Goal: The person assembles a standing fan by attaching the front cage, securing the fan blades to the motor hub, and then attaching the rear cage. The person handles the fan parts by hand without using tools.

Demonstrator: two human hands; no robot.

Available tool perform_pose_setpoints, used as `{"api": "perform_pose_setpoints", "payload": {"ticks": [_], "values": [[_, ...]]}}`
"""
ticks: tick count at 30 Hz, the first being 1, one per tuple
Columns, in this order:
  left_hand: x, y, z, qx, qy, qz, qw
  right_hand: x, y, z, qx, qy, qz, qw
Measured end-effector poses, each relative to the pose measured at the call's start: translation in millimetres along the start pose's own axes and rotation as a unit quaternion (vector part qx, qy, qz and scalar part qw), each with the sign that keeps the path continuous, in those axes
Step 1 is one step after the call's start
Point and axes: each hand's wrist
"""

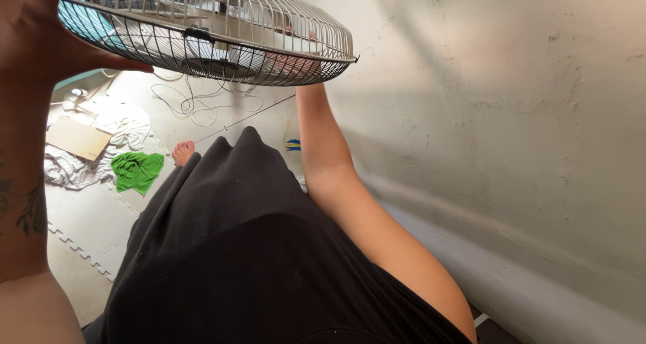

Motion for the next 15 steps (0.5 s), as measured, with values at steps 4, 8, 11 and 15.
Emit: {"api": "perform_pose_setpoints", "payload": {"ticks": [4, 8, 11, 15], "values": [[1.1, 5.7, -0.7, -0.003, -0.01, 0.008, 1.0, -13.4, -2.8, -4.5, -0.007, -0.006, 0.005, 1.0], [-7.2, 8.9, -8.9, 0.017, -0.001, 0.025, 1.0, -21.9, -3.0, -19.4, -0.012, -0.025, 0.001, 1.0], [-9.0, 10.3, -8.5, 0.031, 0.006, 0.031, 0.999, -35.7, -6.1, -25.6, -0.016, -0.046, -0.003, 0.999], [5.5, 9.1, -8.3, 0.025, 0.024, 0.057, 0.998, -51.6, -18.0, -38.5, -0.026, -0.081, -0.005, 0.996]]}}
Point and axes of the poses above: each hand's wrist, its own z-axis away from the middle knuckle, its own x-axis out of the palm, y = z × x, and after that the axes turned 11 degrees about -y, right-handed
